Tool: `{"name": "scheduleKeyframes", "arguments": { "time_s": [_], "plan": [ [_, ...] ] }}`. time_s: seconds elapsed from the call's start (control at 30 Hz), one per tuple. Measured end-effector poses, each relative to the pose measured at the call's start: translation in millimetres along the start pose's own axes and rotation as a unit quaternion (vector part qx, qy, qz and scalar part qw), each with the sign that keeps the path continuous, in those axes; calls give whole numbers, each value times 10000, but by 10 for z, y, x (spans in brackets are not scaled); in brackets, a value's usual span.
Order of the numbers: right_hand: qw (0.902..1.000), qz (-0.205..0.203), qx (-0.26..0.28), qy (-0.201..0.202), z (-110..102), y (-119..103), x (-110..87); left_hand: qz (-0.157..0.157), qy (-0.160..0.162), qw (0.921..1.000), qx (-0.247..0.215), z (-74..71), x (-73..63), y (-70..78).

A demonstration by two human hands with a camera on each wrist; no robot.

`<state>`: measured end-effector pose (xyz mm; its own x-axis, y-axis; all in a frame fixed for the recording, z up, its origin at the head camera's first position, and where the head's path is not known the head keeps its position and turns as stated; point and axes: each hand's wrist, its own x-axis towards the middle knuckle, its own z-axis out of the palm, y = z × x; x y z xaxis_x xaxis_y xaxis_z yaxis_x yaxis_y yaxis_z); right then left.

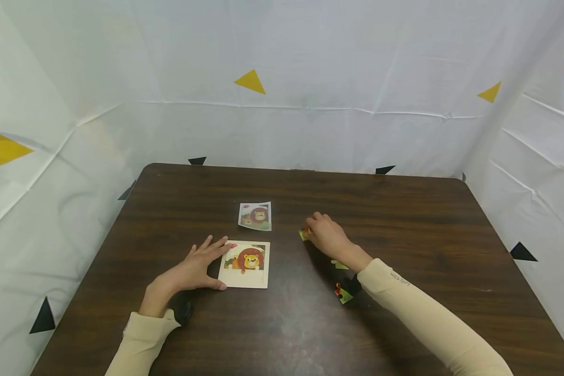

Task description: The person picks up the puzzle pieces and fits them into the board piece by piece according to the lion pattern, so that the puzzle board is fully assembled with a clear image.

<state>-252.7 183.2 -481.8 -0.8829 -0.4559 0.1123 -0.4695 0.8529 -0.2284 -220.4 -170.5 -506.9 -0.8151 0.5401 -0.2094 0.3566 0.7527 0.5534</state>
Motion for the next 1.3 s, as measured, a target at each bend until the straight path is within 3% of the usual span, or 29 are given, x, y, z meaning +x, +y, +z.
{"name": "scheduleKeyframes", "arguments": {
  "time_s": [0.17, 0.4, 0.6, 0.87, 1.07, 1.3],
  "plan": [
    [9980, -562, 268, -68, -22, 44, -62, 19, -13, 10000, 38, 0, 7, -4],
    [9986, -74, 530, -45, -46, 45, -194, 42, 12, 10000, 49, 3, 14, 2],
    [9984, -136, 539, 32, -34, 77, -245, 124, 87, 9999, 37, -5, 4, 8],
    [9953, -608, 573, 491, 36, 163, -278, 158, 87, 9998, 32, -6, -10, 5],
    [9878, -1272, 50, 900, 101, 205, -252, 130, 82, 9998, 84, -10, 2, 4],
    [9810, -1427, 83, 1314, 89, -38, -188, 55, 47, 10000, 49, 3, 2, 2]
  ]
}}
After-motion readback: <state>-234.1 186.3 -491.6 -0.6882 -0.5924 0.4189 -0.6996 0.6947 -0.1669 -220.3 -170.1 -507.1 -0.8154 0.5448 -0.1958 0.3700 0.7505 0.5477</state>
